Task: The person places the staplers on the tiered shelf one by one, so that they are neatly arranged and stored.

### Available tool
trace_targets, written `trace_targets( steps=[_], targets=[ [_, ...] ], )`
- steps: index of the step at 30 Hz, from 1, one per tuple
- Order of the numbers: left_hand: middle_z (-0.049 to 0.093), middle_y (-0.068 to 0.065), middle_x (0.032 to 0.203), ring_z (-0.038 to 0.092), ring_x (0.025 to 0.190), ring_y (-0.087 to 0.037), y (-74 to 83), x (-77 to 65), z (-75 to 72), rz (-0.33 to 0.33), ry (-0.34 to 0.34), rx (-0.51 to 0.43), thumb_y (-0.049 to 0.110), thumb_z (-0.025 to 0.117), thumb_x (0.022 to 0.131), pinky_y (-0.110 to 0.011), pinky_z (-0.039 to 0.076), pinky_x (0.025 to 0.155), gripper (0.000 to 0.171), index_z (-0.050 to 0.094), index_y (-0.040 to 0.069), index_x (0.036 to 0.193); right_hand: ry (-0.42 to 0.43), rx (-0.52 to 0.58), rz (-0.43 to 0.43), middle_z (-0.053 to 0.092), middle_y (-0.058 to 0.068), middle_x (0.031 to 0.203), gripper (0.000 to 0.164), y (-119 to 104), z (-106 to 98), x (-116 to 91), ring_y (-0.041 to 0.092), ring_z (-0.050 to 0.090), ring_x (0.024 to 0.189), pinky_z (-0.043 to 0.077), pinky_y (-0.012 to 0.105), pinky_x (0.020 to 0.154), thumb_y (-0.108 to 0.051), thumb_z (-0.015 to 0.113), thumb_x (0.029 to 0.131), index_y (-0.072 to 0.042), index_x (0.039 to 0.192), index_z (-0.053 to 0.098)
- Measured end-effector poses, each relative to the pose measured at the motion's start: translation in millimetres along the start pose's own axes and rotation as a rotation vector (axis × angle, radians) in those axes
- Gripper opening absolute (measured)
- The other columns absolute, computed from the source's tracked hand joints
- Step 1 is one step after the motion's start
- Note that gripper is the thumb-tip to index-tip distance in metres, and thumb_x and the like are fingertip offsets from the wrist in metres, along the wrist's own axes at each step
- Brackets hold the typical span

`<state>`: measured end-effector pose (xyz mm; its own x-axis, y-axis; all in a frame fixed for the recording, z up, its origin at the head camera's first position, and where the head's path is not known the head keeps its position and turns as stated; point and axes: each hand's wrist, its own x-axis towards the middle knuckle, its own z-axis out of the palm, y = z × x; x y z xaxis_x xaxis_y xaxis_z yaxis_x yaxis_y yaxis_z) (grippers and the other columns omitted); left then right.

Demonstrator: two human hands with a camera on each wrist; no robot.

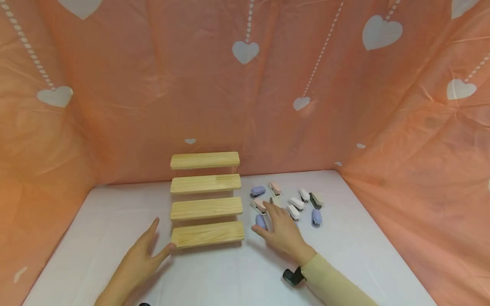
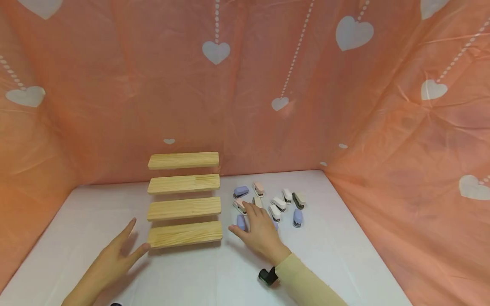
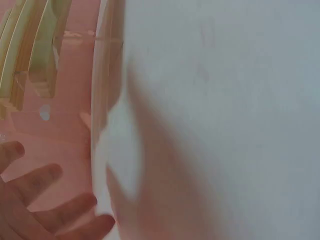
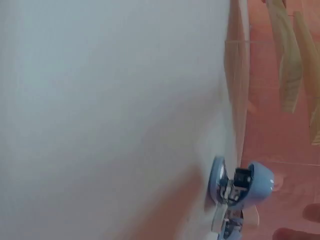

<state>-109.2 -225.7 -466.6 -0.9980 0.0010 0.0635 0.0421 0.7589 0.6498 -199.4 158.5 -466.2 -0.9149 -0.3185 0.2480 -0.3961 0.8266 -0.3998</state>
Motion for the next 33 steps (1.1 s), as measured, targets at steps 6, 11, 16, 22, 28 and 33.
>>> trace_targets(
  steps=[6, 11, 16, 22, 28, 33],
  targets=[
    [0.037, -0.026, 0.147, 0.041, 0.129, -0.045, 7.6, 5.3, 8.8, -0.039, -0.039, -0.256, 0.045, 0.061, 0.094, -0.056, 0.039, 0.103, 0.086, 0.011, 0.014, 0.156, -0.019, 0.255, 0.075, 0.044, 0.010, 0.146, 0.077, -4.6, 6.0, -4.8, 0.033, 0.037, 0.135, 0.032, 0.053, 0.109, -0.064, 0.055, 0.088, -0.014, 0.146, 0.042],
    [0.036, -0.028, 0.146, 0.039, 0.131, -0.044, 12.1, 9.7, 20.1, -0.045, -0.066, -0.472, 0.030, 0.057, 0.099, -0.049, 0.042, 0.102, 0.073, 0.015, 0.009, 0.155, -0.039, 0.441, 0.157, 0.043, 0.011, 0.144, 0.071, -6.9, 13.7, -8.4, 0.032, 0.041, 0.131, 0.037, 0.051, 0.107, -0.058, 0.055, 0.092, -0.011, 0.144, 0.042],
    [0.029, -0.032, 0.148, 0.033, 0.133, -0.049, 9.3, 11.9, 30.4, -0.080, -0.101, -0.546, 0.030, 0.059, 0.098, -0.054, 0.038, 0.104, 0.068, 0.023, 0.009, 0.152, -0.051, 0.623, 0.223, 0.051, 0.017, 0.130, 0.059, -6.6, 23.3, -9.6, 0.030, 0.053, 0.115, 0.048, 0.045, 0.096, -0.045, 0.057, 0.096, -0.002, 0.136, 0.048],
    [0.029, -0.026, 0.151, 0.031, 0.137, -0.041, -1.2, 14.3, 37.3, -0.158, -0.167, -0.727, 0.029, 0.062, 0.095, -0.053, 0.030, 0.110, 0.066, 0.028, 0.018, 0.150, -0.075, 0.727, 0.303, 0.056, 0.011, 0.124, 0.050, 4.1, 35.6, -9.6, 0.025, 0.054, 0.113, 0.049, 0.039, 0.093, -0.040, 0.059, 0.096, -0.008, 0.134, 0.050],
    [0.029, -0.021, 0.153, 0.030, 0.137, -0.031, -8.6, 16.8, 40.3, -0.161, -0.200, -0.794, 0.024, 0.062, 0.096, -0.024, 0.036, 0.103, 0.065, 0.027, 0.017, 0.151, -0.077, 0.751, 0.329, 0.054, 0.008, 0.126, 0.044, 9.9, 40.1, -9.1, 0.023, 0.051, 0.115, 0.046, 0.039, 0.095, -0.033, 0.061, 0.096, -0.015, 0.135, 0.050],
    [0.025, -0.019, 0.155, 0.024, 0.139, -0.030, -9.3, 16.0, 38.9, -0.161, -0.221, -0.808, 0.024, 0.061, 0.097, -0.010, 0.036, 0.093, 0.067, 0.024, 0.016, 0.153, -0.084, 0.730, 0.348, 0.054, 0.008, 0.124, 0.040, 5.4, 38.9, -8.9, 0.022, 0.051, 0.111, 0.047, 0.036, 0.091, -0.028, 0.060, 0.097, -0.017, 0.134, 0.050]
  ],
)
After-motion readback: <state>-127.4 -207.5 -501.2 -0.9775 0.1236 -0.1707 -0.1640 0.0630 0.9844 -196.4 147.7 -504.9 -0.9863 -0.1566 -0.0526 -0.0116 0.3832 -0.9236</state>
